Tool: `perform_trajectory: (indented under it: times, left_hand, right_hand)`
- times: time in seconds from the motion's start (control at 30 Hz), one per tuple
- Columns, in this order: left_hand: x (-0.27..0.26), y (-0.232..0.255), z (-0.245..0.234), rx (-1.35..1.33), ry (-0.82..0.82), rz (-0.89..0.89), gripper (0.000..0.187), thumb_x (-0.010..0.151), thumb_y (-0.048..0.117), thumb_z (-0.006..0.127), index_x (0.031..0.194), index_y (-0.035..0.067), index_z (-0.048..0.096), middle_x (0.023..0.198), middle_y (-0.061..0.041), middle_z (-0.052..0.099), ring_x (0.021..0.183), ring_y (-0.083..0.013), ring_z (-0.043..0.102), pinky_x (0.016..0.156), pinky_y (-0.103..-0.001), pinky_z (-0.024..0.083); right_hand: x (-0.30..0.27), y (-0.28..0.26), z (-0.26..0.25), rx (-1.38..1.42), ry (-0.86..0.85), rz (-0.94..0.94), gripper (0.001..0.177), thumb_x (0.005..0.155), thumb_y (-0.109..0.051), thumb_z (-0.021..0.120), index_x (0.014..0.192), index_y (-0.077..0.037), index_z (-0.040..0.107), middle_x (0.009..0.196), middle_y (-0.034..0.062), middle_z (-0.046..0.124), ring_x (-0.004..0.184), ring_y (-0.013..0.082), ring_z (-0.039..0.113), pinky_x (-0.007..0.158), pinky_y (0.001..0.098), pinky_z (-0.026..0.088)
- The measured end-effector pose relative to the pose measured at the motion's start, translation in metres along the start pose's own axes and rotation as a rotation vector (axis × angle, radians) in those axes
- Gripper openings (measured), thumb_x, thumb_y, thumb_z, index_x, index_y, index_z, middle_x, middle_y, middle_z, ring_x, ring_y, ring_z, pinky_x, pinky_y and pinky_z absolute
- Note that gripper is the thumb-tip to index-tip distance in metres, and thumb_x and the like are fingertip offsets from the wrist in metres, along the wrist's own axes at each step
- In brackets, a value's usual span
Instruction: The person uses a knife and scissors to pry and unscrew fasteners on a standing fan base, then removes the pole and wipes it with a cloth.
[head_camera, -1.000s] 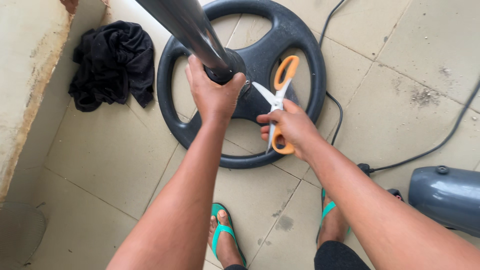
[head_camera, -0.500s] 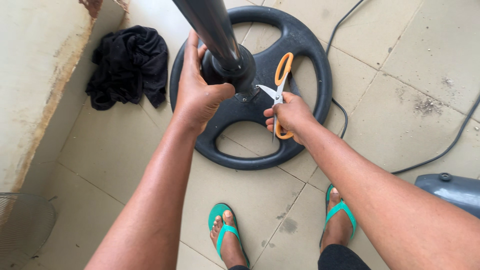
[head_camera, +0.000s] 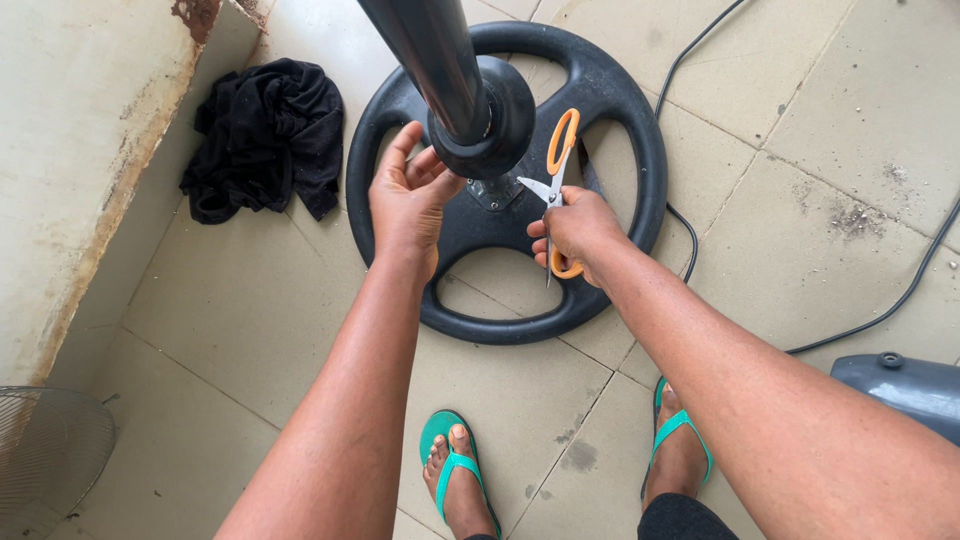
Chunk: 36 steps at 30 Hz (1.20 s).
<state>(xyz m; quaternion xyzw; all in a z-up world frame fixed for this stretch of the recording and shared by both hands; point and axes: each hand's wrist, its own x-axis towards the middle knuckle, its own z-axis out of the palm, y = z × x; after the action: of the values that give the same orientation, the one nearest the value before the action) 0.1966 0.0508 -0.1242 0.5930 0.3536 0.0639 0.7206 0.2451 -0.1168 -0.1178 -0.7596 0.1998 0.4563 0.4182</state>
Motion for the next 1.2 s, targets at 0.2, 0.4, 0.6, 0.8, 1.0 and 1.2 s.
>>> perform_trajectory:
  times: [0.2, 0.4, 0.6, 0.8, 1.0, 1.2]
  left_hand:
    - [0.000, -0.005, 0.000, 0.152, -0.131, -0.072, 0.054, 0.076, 0.026, 0.084, 0.127, 0.017, 0.066, 0.129, -0.003, 0.070, 0.133, -0.0206, 0.058, 0.106, -0.045, 0.050]
    - [0.009, -0.006, 0.007, 0.171, -0.245, 0.073, 0.038, 0.081, 0.023, 0.084, 0.115, 0.014, 0.071, 0.115, -0.004, 0.076, 0.115, -0.0186, 0.067, 0.095, -0.035, 0.051]
    - [0.020, 0.003, 0.024, 0.533, -0.184, 0.145, 0.027, 0.080, 0.023, 0.087, 0.102, 0.014, 0.075, 0.097, -0.002, 0.079, 0.091, -0.0115, 0.073, 0.077, -0.030, 0.056]
    - [0.025, 0.017, 0.019, 0.702, -0.268, 0.117, 0.026, 0.076, 0.021, 0.086, 0.099, 0.016, 0.076, 0.099, 0.001, 0.079, 0.095, -0.0111, 0.076, 0.081, -0.031, 0.062]
    - [0.022, 0.019, 0.018, 0.741, -0.262, 0.084, 0.024, 0.075, 0.017, 0.086, 0.098, 0.014, 0.078, 0.098, -0.001, 0.080, 0.094, -0.0134, 0.076, 0.081, -0.033, 0.060]
    - [0.021, 0.014, 0.015, 0.695, -0.240, 0.223, 0.032, 0.073, 0.016, 0.088, 0.101, 0.012, 0.076, 0.100, -0.002, 0.079, 0.096, -0.0121, 0.075, 0.083, -0.032, 0.058]
  right_hand:
    - [0.003, -0.004, 0.002, 0.019, 0.009, 0.009, 0.048, 0.103, -0.005, 0.038, 0.150, -0.014, 0.043, 0.104, 0.0076, 0.067, 0.075, 0.0081, 0.065, 0.063, 0.0250, 0.062]
    - [0.005, -0.007, 0.003, 0.029, 0.011, 0.033, 0.044, 0.103, -0.005, 0.038, 0.145, -0.011, 0.050, 0.102, 0.0075, 0.068, 0.075, 0.0097, 0.065, 0.062, 0.0262, 0.061]
    - [0.004, -0.011, 0.002, -0.083, 0.022, 0.007, 0.043, 0.100, -0.002, 0.046, 0.139, -0.015, 0.058, 0.099, 0.0056, 0.069, 0.076, 0.0123, 0.065, 0.066, 0.0310, 0.061]
    - [0.015, -0.022, 0.000, -0.728, 0.080, -0.184, 0.051, 0.091, 0.006, 0.057, 0.129, -0.026, 0.071, 0.109, 0.0085, 0.073, 0.097, 0.0228, 0.072, 0.085, 0.0390, 0.059]
    - [0.045, -0.038, -0.022, -0.944, -0.009, -0.264, 0.049, 0.092, 0.001, 0.064, 0.130, -0.029, 0.072, 0.110, 0.0086, 0.073, 0.092, 0.0216, 0.072, 0.083, 0.0376, 0.060]
    - [0.077, -0.030, -0.026, -0.096, -0.144, 0.076, 0.030, 0.104, -0.004, 0.048, 0.133, -0.003, 0.049, 0.094, 0.0210, 0.072, 0.071, 0.0250, 0.070, 0.060, 0.0426, 0.063]
